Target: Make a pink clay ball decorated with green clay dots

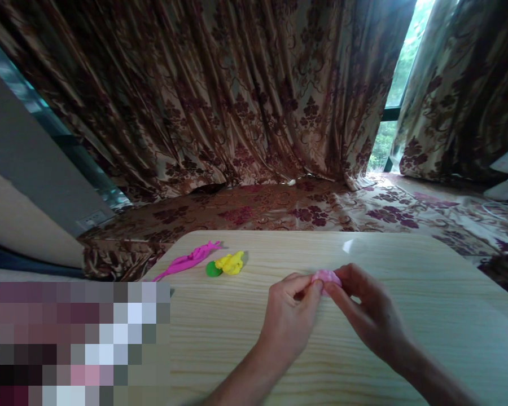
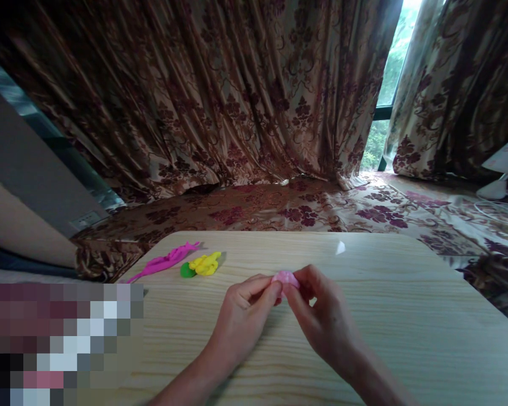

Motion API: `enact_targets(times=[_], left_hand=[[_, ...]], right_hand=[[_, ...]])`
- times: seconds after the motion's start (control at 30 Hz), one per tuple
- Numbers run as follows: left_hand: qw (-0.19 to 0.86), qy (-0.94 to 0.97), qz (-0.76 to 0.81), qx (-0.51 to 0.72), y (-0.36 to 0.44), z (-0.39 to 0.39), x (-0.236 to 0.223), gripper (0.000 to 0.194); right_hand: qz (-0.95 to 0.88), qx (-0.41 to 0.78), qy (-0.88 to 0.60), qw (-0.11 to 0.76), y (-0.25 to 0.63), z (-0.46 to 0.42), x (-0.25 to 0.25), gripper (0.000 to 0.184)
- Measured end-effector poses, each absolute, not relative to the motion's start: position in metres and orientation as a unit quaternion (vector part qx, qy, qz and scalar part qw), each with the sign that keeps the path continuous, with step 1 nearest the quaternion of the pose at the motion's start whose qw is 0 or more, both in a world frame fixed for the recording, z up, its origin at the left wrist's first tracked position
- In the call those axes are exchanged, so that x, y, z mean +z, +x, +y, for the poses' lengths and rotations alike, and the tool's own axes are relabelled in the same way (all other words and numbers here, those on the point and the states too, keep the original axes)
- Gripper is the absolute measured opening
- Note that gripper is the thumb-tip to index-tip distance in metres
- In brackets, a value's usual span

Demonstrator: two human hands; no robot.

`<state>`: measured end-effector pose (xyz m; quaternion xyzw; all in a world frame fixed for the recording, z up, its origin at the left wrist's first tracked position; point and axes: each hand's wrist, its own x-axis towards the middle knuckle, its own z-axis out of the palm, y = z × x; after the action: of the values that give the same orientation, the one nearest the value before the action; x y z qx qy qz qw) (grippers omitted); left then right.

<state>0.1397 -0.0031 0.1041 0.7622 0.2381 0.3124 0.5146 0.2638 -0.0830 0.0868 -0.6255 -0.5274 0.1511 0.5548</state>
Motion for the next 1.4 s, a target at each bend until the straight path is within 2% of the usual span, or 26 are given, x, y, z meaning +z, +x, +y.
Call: enact_targets(times=[0.13,0.23,0.33,0.43,0.57,0.7,0.87,0.97,1.03,1.13,1.23,1.33,1.4], left_hand=[[0.487,0.77,0.237,0.336,0.142,-0.014,0.101,0.028],[0.55,0.738,0.223,0.322,0.144,-0.017,0.102,0.03],[0.611,0.697,0.226,0.3,0.146,-0.014,0.101,0.035],[0.68,0.643,0.226,0.272,0.146,-0.008,0.096,0.038],[0.741,0.561,0.246,0.275,0.147,-0.001,0.093,0.033],[0.739,0.538,0.286,0.286,0.146,0.002,0.095,0.03],[0.749,0.547,0.285,0.243,0.145,0.006,0.096,0.027],[0.703,0.612,0.28,0.232,0.145,0.008,0.091,0.025],[0.657,0.66,0.277,0.236,0.145,0.009,0.088,0.028],[0.649,0.676,0.266,0.225,0.146,0.007,0.086,0.035],[0.75,0.577,0.258,0.194,0.147,0.003,0.089,0.039],[0.852,0.441,0.232,0.16,0.147,-0.001,0.094,0.034],[0.876,0.4,0.215,0.163,0.146,-0.001,0.096,0.028]], right_hand=[[-0.526,0.065,-0.674,0.514,0.266,-0.082,0.083,0.015],[-0.567,-0.063,-0.693,0.441,0.268,-0.083,0.083,0.01],[-0.614,-0.109,-0.668,0.406,0.265,-0.085,0.085,0.007],[-0.636,-0.096,-0.653,0.4,0.261,-0.085,0.086,0.019],[-0.661,-0.068,-0.631,0.399,0.259,-0.083,0.083,0.036],[-0.681,-0.032,-0.618,0.391,0.263,-0.082,0.084,0.041],[-0.704,0.015,-0.593,0.391,0.271,-0.083,0.084,0.047],[-0.693,0.016,-0.606,0.389,0.272,-0.084,0.079,0.053],[-0.687,0.012,-0.618,0.383,0.27,-0.084,0.077,0.05],[-0.681,0.008,-0.626,0.378,0.268,-0.084,0.079,0.026],[-0.663,0.004,-0.633,0.399,0.267,-0.083,0.084,0.009],[-0.617,0.022,-0.631,0.47,0.27,-0.082,0.084,0.011],[-0.594,0.045,-0.625,0.504,0.272,-0.082,0.083,0.015]])
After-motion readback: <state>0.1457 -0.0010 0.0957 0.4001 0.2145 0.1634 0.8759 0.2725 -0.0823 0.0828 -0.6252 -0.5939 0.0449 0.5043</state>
